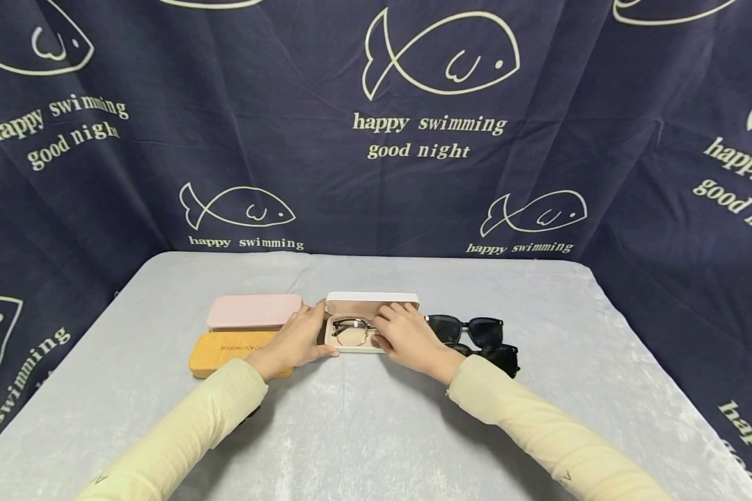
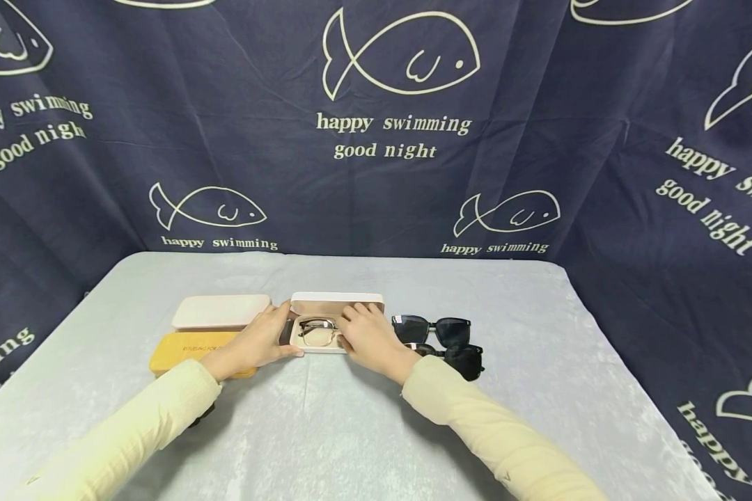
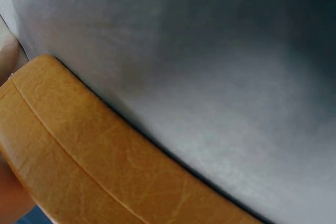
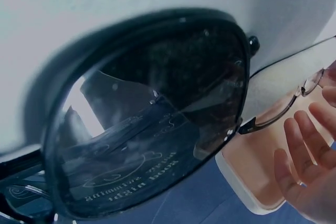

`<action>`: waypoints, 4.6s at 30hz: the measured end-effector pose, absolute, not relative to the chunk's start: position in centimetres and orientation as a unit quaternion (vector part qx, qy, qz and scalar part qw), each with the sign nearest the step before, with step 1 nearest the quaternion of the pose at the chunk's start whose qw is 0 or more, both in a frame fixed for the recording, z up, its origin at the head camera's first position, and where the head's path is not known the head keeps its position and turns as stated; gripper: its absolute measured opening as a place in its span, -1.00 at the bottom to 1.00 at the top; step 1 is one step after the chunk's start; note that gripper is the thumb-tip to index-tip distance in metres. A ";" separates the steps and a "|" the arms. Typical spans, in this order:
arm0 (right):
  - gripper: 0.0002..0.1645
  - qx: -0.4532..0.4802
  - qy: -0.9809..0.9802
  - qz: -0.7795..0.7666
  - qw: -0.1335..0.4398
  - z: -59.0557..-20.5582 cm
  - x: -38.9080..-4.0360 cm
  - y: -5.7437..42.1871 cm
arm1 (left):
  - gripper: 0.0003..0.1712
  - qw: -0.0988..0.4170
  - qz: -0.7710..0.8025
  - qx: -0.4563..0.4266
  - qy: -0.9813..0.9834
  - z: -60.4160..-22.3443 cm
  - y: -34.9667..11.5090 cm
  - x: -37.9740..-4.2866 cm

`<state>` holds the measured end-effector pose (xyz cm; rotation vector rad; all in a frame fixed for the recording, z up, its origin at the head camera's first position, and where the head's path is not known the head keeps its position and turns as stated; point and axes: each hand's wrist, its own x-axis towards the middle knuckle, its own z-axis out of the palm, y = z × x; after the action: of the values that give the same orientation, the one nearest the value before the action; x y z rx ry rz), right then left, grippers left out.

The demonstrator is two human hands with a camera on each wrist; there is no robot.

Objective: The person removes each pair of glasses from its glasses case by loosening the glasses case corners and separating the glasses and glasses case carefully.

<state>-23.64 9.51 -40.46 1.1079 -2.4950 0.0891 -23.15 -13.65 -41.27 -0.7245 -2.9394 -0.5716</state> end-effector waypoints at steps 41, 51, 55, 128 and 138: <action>-0.68 0.339 -0.909 -0.072 0.232 -42.3 -24.3 7.3 | 0.10 0.030 -0.174 -0.229 -0.957 -41.2 -13.7 -23.2; -0.71 0.332 -0.910 -0.077 0.235 -42.3 -24.3 7.2 | 0.09 0.025 -0.176 -0.225 -0.958 -41.3 -13.7 -23.3; -0.72 0.331 -0.910 -0.076 0.236 -42.3 -24.3 7.2 | 0.09 0.025 -0.176 -0.225 -0.958 -41.3 -13.7 -23.2; -0.77 0.372 -0.891 -0.073 0.251 -40.4 -19.1 9.2 | 0.08 0.032 -0.171 -0.228 -0.958 -41.3 -13.6 -23.1; -0.63 0.388 -0.887 -0.067 0.243 -40.9 -18.4 9.3 | 0.12 0.036 -0.173 -0.232 -0.956 -41.3 -13.7 -23.2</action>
<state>-18.35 9.32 -40.89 1.0597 -2.4224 -0.1820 -23.18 -13.66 -41.33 -0.7137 -2.9379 -0.5305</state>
